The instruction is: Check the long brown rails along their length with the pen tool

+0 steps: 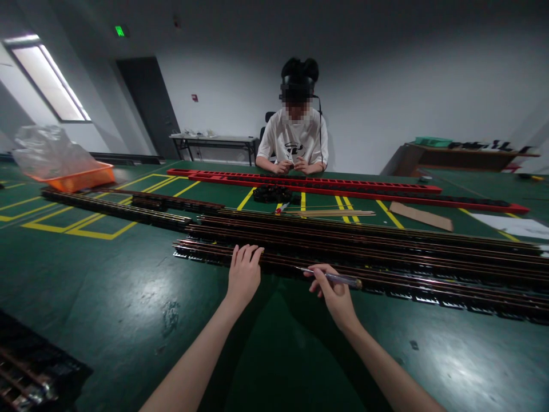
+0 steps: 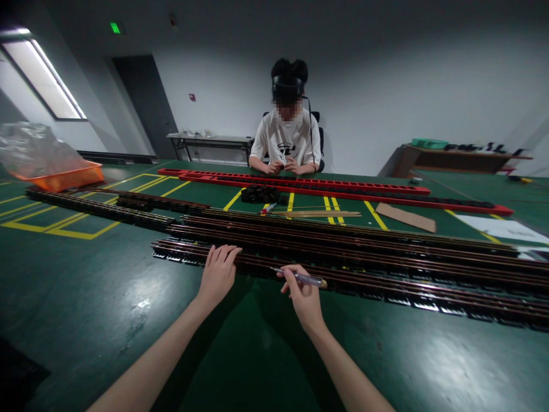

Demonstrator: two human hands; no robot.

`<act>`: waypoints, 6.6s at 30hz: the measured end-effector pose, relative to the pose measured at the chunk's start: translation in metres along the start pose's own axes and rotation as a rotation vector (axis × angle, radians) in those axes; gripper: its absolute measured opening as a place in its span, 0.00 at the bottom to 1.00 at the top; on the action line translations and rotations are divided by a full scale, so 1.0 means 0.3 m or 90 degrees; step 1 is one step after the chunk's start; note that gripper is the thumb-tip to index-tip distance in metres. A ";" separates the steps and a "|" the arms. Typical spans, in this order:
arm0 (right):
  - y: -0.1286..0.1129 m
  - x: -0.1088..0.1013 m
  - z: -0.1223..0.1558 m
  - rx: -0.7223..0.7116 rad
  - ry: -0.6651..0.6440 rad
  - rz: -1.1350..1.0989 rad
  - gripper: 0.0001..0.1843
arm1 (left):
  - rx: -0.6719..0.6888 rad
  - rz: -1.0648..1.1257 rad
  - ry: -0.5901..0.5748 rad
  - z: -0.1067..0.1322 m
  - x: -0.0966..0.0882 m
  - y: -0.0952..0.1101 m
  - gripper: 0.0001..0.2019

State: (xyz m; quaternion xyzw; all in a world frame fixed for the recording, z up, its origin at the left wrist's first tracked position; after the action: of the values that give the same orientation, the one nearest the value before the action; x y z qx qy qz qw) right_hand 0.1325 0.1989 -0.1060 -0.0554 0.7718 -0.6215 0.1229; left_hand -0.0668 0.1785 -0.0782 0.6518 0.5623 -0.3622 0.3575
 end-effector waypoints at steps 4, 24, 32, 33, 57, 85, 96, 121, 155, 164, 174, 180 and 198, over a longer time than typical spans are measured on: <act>0.001 0.000 0.000 -0.003 -0.001 0.011 0.22 | -0.027 0.002 0.023 0.002 -0.008 -0.014 0.21; -0.017 0.007 0.013 0.000 0.009 0.005 0.19 | 0.022 0.083 -0.060 -0.002 0.035 0.001 0.18; -0.011 0.003 0.008 -0.010 0.019 -0.002 0.20 | 0.014 0.056 -0.050 -0.002 0.035 0.002 0.16; -0.008 0.004 0.006 -0.009 0.015 -0.003 0.20 | 0.011 0.053 -0.048 -0.002 0.033 0.002 0.16; -0.005 0.003 0.007 -0.013 0.018 -0.013 0.21 | 0.005 0.017 -0.025 0.002 0.031 0.012 0.15; -0.020 0.012 0.008 -0.008 0.003 -0.007 0.22 | -0.009 -0.013 -0.002 0.004 0.017 0.004 0.18; -0.016 0.002 0.011 -0.025 0.020 -0.026 0.17 | -0.008 -0.032 -0.014 0.000 0.023 0.003 0.18; -0.015 0.011 0.006 -0.007 0.003 -0.018 0.20 | -0.003 -0.021 -0.017 0.001 0.022 0.005 0.18; -0.010 0.042 0.004 -0.012 -0.063 0.023 0.18 | -0.025 -0.065 0.006 0.002 0.009 -0.014 0.21; -0.010 0.043 0.000 -0.019 -0.063 0.026 0.18 | 0.064 0.049 -0.043 0.000 0.039 0.012 0.21; -0.010 0.054 0.002 -0.024 -0.103 0.053 0.16 | 0.052 0.041 -0.055 -0.003 0.044 0.014 0.20; -0.015 0.061 0.002 -0.027 -0.117 0.064 0.15 | 0.051 0.030 -0.026 -0.001 0.042 0.013 0.18; -0.011 0.052 -0.002 -0.023 -0.085 0.032 0.16 | 0.043 -0.004 -0.003 -0.001 0.022 0.030 0.14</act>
State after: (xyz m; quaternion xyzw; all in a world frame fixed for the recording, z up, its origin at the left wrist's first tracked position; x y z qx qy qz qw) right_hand 0.1170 0.1949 -0.1045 -0.0795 0.7742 -0.5990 0.1883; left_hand -0.0570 0.1810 -0.0833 0.6611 0.5506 -0.3836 0.3356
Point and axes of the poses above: each hand's wrist, its own z-axis away from the middle knuckle, its own x-axis out of the palm, y = z × x, the point moved 10 cm from there along -z, towards the middle knuckle, and after that the axes turned 8 degrees about -y, right-handed, at the moved point
